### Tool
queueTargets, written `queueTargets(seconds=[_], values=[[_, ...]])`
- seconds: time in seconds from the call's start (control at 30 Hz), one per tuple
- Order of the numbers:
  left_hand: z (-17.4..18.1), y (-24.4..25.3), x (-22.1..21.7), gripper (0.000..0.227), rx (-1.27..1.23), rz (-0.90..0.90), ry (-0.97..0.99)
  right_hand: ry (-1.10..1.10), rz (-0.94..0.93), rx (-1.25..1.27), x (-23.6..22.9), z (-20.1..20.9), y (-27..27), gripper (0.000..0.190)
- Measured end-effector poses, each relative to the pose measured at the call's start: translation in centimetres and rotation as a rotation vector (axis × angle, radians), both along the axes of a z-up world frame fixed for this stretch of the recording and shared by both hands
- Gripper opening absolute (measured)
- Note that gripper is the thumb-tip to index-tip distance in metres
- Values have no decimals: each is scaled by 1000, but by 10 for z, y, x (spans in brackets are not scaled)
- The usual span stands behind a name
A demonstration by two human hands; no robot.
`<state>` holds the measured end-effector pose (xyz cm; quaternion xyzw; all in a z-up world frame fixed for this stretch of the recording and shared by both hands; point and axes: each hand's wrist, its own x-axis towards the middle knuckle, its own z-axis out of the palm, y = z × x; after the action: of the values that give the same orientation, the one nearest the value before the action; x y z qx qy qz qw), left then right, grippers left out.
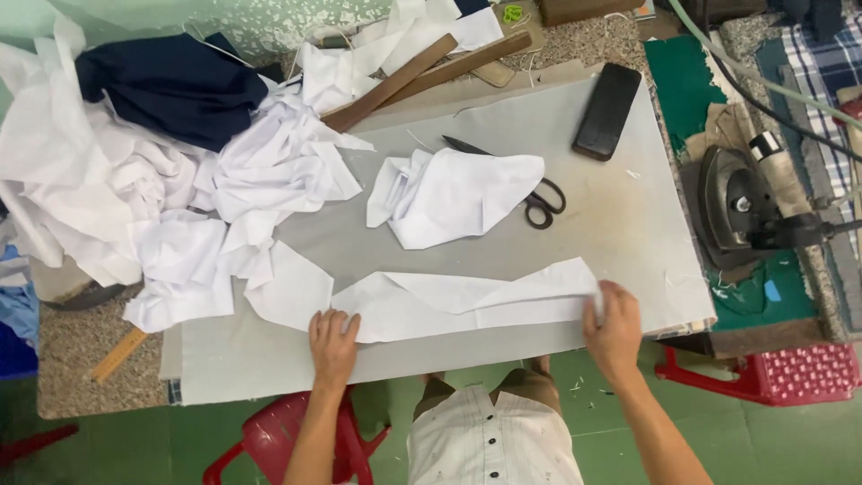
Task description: The person irons white fabric pieces on a work table, then uses shears to trim the edges. They repeat this process with multiple fabric pieces, folding and pressing them before cutting.
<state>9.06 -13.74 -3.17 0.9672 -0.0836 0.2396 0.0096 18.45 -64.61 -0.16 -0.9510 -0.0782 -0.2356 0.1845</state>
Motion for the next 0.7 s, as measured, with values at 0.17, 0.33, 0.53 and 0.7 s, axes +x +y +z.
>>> queueTargets(seconds=[0.17, 0.33, 0.53, 0.7], values=[[32, -28, 1, 26, 160, 211, 67, 154, 480, -285, 37, -30, -18, 56], [57, -96, -6, 35, 163, 429, 193, 157, 499, -404, 66, -36, -38, 71], [31, -127, -30, 57, -55, 420, 374, 424, 288, -491, 58, -19, -56, 82], [16, -106, -49, 73, -77, 459, 379, 275, 427, -379, 26, -33, -52, 77]])
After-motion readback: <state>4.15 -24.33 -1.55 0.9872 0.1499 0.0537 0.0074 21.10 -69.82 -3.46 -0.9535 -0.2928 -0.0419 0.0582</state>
